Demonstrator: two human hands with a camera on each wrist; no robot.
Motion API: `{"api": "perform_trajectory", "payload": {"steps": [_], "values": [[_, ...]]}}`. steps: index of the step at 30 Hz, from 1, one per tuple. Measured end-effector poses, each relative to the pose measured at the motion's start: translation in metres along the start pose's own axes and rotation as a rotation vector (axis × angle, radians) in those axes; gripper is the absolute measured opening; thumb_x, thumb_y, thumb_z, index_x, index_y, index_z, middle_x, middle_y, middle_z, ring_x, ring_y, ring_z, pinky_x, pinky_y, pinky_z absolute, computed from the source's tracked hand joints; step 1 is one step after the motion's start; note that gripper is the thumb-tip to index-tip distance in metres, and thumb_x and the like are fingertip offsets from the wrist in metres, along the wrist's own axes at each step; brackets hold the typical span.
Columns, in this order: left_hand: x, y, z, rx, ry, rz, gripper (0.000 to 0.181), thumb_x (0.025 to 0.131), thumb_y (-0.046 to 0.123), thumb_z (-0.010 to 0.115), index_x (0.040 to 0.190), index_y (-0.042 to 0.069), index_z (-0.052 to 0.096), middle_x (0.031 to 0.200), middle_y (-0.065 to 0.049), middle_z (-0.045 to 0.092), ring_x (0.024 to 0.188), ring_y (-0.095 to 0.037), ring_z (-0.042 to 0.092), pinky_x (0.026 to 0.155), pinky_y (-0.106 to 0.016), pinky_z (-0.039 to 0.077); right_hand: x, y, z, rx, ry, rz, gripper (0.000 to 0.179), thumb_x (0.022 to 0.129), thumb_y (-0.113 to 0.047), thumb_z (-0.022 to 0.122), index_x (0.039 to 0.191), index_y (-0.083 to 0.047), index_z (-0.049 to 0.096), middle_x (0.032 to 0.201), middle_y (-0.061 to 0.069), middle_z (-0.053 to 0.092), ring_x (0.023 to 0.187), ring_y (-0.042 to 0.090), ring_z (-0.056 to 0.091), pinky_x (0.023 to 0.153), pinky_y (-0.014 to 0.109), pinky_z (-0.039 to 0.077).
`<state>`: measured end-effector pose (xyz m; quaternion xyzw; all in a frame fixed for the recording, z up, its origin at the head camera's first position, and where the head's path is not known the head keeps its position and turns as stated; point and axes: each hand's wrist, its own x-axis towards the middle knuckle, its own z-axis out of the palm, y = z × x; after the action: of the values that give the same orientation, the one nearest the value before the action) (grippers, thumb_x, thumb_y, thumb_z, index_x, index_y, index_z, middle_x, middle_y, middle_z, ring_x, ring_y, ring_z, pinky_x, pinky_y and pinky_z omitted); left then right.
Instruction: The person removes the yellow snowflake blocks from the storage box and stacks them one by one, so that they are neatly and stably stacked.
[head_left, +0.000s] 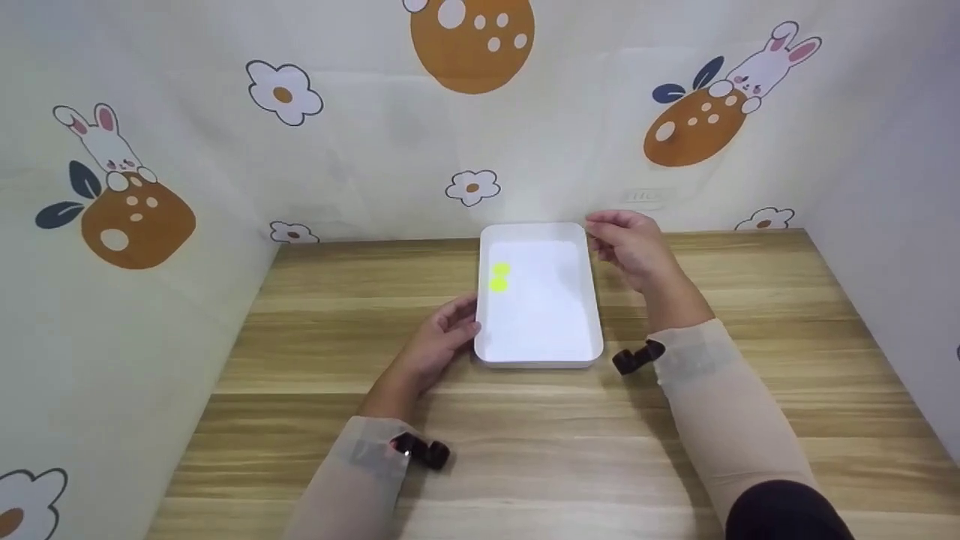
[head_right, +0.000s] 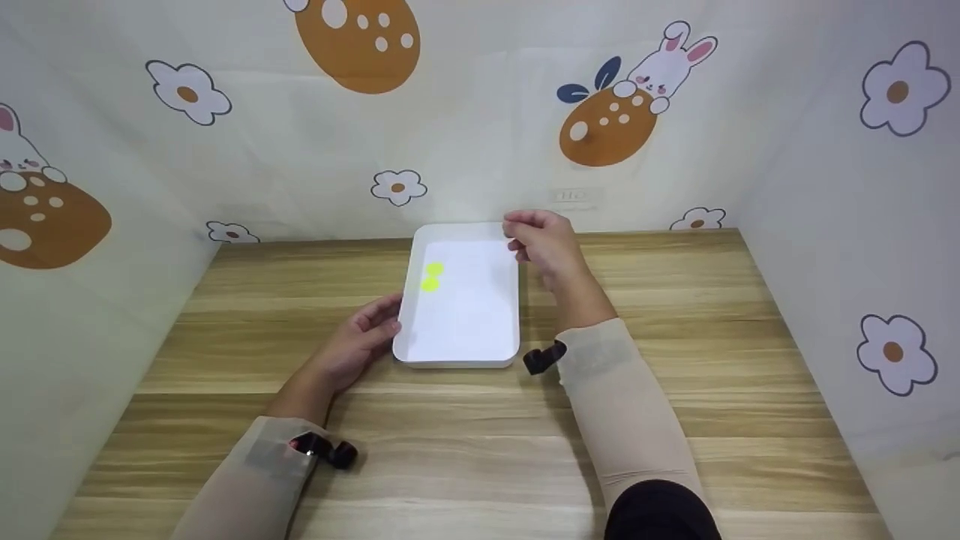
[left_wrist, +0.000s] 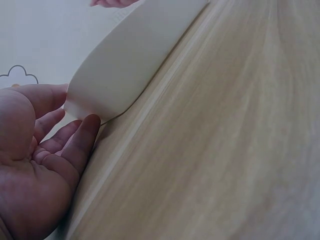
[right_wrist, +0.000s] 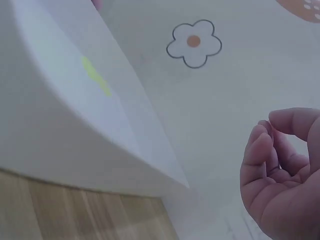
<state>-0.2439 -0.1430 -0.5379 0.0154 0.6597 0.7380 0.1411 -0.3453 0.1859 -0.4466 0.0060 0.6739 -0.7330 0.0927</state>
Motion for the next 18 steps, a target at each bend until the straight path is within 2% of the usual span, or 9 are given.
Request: {"api": "perform_trajectory", "payload": {"steps": [4,10,18], "values": [[-0.002,-0.001,0.0,0.01,0.005,0.0,0.06,0.104,0.003,0.063,0.161,0.003,0.043,0.169,-0.018,0.044,0.158,-0.034,0.043,0.13,-0.047,0.039,0.003,-0.008,0.024,-0.06,-0.046,0.015,0.025,0.101,-0.024,0.076,0.121,-0.009,0.074,0.098,0.0,0.071,0.081,0.015,0.066,0.07,0.021,0.058],[-0.002,0.001,-0.001,0.015,0.003,-0.012,0.061,0.105,0.003,0.063,0.162,0.002,0.042,0.17,-0.018,0.043,0.158,-0.034,0.042,0.129,-0.047,0.04,0.013,-0.017,0.059,-0.166,-0.081,0.069,0.024,0.102,-0.03,0.074,0.122,-0.017,0.076,0.11,0.003,0.073,0.093,0.021,0.068,0.079,0.026,0.059],[-0.001,0.0,-0.001,0.016,-0.004,-0.019,0.062,0.105,0.004,0.064,0.162,0.003,0.042,0.169,-0.016,0.045,0.158,-0.032,0.044,0.129,-0.046,0.041,0.038,-0.007,0.086,-0.214,-0.121,0.124,0.025,0.103,-0.027,0.072,0.126,-0.016,0.076,0.112,0.003,0.073,0.098,0.024,0.069,0.071,0.023,0.056]]}}
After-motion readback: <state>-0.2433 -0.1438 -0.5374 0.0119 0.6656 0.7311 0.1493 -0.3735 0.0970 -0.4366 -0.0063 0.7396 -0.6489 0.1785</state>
